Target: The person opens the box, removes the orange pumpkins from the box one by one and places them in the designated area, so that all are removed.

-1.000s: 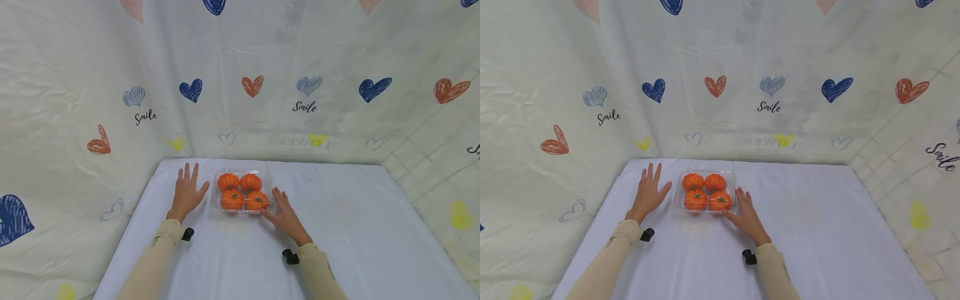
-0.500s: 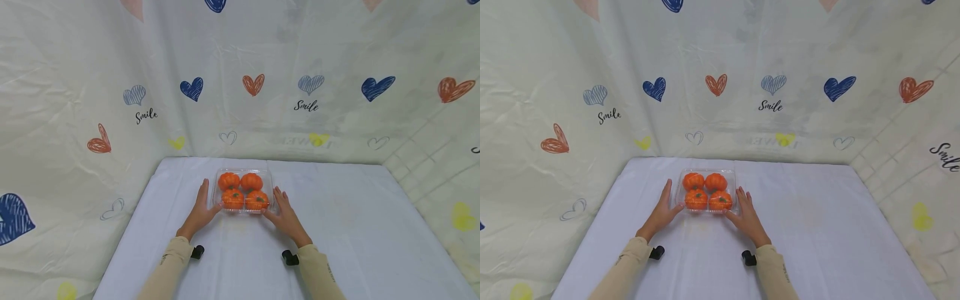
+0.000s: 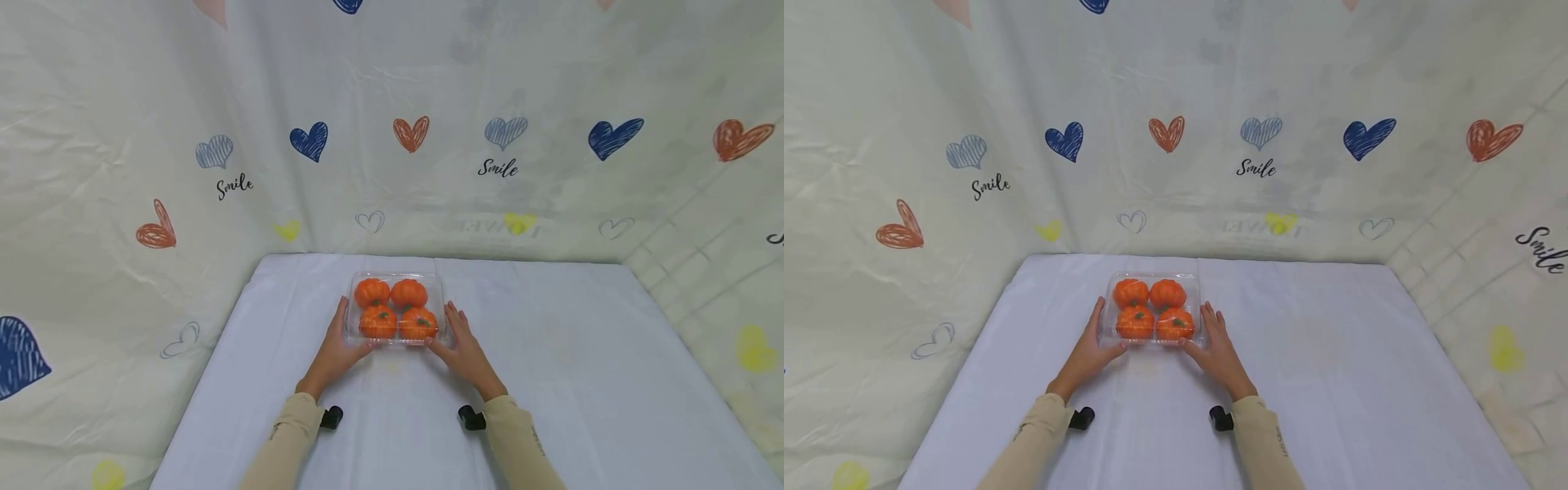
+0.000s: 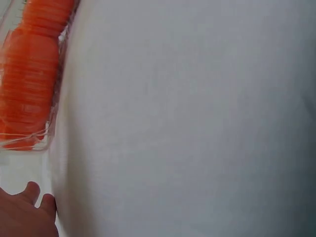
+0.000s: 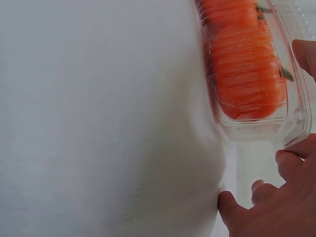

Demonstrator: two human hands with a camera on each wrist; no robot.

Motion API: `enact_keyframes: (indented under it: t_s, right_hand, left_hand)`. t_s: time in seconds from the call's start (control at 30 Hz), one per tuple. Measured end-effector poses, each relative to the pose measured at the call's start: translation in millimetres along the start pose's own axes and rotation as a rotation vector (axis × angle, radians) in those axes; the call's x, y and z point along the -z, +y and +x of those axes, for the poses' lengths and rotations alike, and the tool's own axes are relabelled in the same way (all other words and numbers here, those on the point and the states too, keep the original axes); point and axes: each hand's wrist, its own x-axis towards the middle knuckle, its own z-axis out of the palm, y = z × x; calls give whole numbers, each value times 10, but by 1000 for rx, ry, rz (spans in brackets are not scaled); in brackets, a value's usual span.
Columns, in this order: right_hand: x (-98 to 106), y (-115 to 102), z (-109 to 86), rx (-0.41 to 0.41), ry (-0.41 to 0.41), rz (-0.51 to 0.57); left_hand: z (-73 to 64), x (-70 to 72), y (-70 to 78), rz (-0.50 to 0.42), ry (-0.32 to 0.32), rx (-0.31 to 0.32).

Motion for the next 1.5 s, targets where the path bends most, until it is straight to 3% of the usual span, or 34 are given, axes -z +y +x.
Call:
enact_keyframes:
  t_s: [0.5,0.7,0.93,1.0,1.17,1.23,1.5]
  right_hand:
    - [-95,9,-9,28,7,85]
    - [-155,7,-13,65,48,151]
    - [-174,9,-6,48,51,159]
    - [-176,9,-6,44,54,170]
    - [-187,-20,-15,13,62,232]
    - [-204,-20,-18,0,64,254]
    - [-244,30,-35,63,108,255]
  left_hand:
    - [-43,-65,-21,-23,29,14]
    - [-83,-149,-39,31,95,-59]
    - [-154,-211,-24,66,188,-97]
    - [-160,-211,-30,101,217,-137]
    - [-150,-211,6,238,352,-307]
    - [-147,-212,24,261,387,-334]
    - [-159,-224,49,205,360,-265]
